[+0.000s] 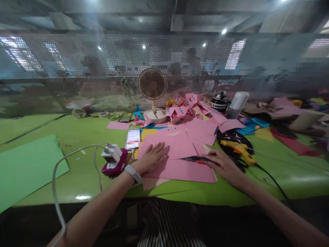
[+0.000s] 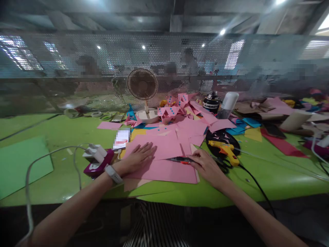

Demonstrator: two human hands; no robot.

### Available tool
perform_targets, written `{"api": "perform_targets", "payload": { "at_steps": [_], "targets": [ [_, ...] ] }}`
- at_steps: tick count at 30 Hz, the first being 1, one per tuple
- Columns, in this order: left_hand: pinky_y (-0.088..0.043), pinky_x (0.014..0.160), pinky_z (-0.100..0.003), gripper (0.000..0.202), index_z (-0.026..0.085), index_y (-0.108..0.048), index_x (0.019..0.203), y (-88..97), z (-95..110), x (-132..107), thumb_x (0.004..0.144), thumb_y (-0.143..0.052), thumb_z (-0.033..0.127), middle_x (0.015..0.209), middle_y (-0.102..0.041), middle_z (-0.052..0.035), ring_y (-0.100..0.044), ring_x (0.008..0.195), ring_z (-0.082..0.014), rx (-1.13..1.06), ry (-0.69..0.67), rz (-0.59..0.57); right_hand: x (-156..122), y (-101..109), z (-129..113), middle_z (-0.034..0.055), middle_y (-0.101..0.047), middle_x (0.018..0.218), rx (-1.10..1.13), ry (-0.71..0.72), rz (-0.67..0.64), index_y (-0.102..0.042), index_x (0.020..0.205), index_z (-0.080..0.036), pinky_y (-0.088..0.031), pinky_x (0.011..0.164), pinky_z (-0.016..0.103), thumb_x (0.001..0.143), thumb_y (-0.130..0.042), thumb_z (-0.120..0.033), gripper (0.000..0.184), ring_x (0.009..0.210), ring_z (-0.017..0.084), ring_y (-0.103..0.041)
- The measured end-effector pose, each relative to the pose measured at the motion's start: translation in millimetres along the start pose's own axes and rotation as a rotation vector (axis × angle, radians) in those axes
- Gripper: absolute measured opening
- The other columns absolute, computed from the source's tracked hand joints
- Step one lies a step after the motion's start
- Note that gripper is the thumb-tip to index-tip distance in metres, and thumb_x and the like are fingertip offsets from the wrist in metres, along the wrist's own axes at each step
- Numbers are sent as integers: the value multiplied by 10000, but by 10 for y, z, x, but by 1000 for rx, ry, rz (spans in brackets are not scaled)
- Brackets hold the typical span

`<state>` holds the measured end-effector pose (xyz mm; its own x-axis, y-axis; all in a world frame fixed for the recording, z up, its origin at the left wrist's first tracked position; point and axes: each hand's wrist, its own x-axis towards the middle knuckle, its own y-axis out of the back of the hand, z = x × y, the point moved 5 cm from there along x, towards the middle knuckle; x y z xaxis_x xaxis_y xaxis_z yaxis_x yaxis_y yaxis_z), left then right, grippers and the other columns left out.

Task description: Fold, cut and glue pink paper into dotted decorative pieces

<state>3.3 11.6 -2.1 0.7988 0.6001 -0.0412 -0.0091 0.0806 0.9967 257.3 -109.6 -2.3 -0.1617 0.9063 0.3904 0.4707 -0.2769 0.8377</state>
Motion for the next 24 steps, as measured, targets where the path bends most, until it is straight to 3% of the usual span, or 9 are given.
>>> {"api": "perform_targets", "payload": {
  "at_steps": [13,24],
  "targets": [
    [-113,1088,-454,497,274,-219,1424,-69,7,6,951,-180,423,1505,-187,-37,-125,1381,-215,7,8,70,0,-31,-28,80,-541,1011,76,22,-8,-615,1154,-268,-466,848,391,891,-467,-319,306,986,220,-523],
    [-119,1087,-460,499,270,-239,1419,-45,41,-4,948,-180,421,1501,-197,-41,-141,1378,-213,0,36,53,43,-81,-182,83,-546,1017,52,31,-9,-612,1156,-262,-473,840,374,891,-465,-311,307,977,218,-534]
  ]
}}
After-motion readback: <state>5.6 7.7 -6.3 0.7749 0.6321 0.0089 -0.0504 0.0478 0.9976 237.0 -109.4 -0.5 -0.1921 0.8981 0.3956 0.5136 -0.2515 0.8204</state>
